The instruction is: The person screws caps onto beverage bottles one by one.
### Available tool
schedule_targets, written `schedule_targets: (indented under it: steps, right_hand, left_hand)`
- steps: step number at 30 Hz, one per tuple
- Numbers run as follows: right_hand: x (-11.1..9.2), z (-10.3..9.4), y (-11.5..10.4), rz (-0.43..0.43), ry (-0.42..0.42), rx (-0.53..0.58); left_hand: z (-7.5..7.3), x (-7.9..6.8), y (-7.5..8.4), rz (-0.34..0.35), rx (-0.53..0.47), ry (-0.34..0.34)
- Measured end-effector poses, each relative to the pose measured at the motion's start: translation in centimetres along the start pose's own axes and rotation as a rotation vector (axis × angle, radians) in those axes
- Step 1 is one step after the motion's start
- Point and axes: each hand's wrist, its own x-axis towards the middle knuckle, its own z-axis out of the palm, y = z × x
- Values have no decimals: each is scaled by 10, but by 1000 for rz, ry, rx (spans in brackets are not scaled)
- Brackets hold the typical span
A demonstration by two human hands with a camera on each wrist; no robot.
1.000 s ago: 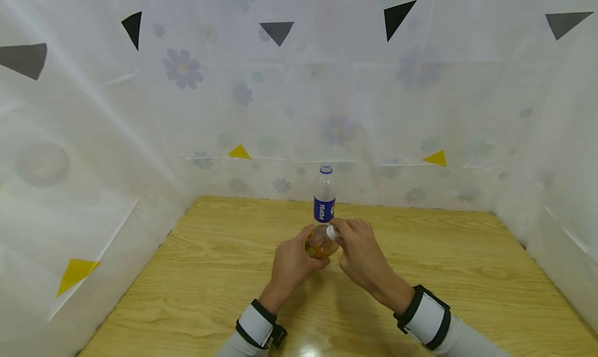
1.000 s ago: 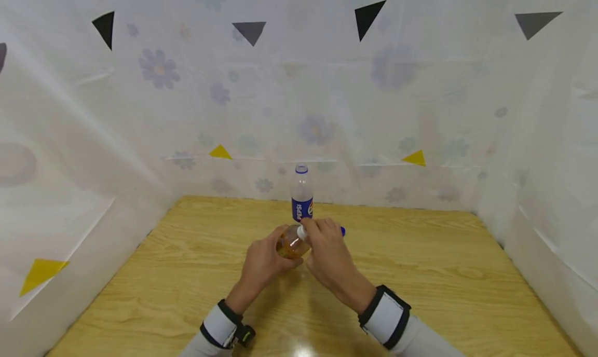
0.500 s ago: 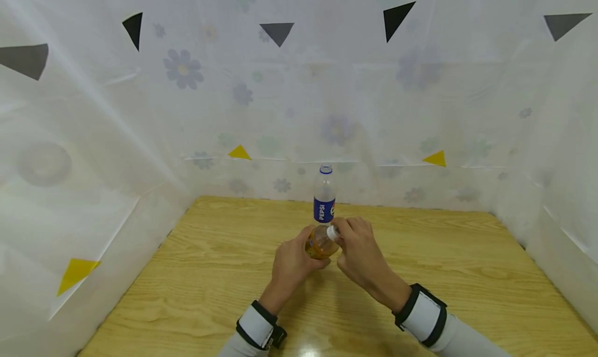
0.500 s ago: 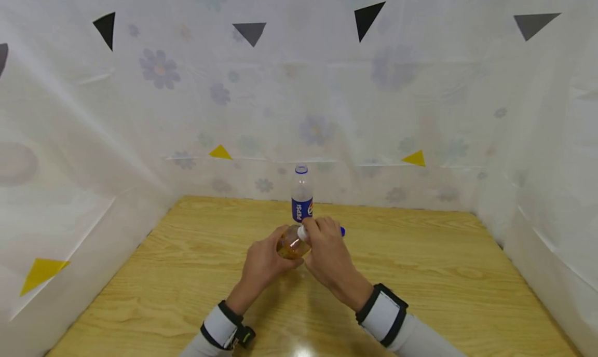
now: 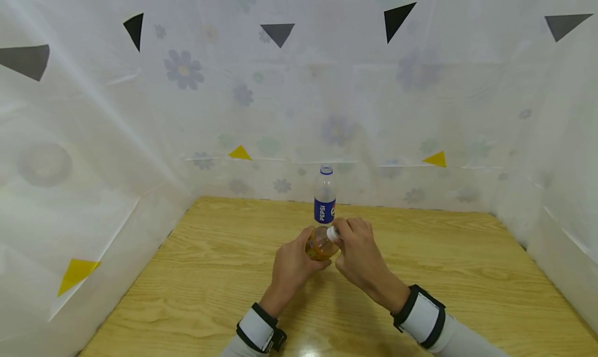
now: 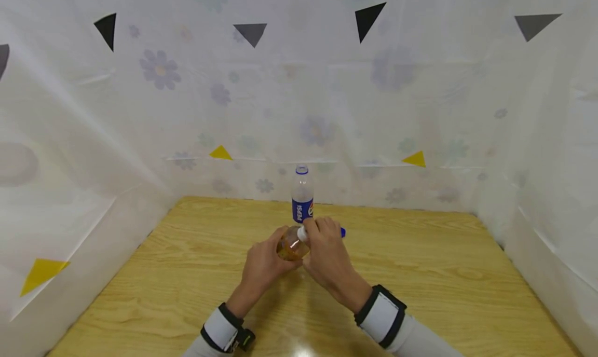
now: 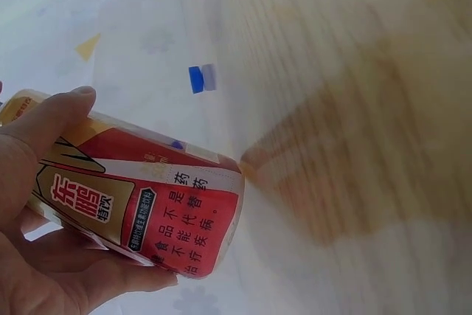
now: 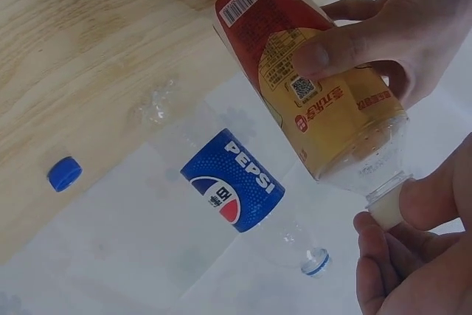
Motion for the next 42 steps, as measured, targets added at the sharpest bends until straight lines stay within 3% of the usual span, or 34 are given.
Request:
schedule_targets:
  steps: [18, 27, 30, 35, 39, 42]
  right_hand:
    - [-5, -2, 1, -18, 9, -35]
    - [-9, -2, 2, -11, -22, -5]
    - [-12, 0, 3, 11, -34, -6]
    - [-17, -1, 9, 49, -46, -40]
    - [-20, -2, 12, 76, -70, -50]
    - [-21, -3, 12, 94, -72, -41]
  left_hand:
    - [1, 0, 2, 26, 4, -19]
    - [-9, 6, -5, 93, 30, -62]
    - [-22, 15, -10, 64, 2, -72]
    - [-62, 49, -23, -96, -158, -24]
    - [-100, 77, -46, -189, -256, 59]
    - [-122, 89, -72, -257, -282, 118]
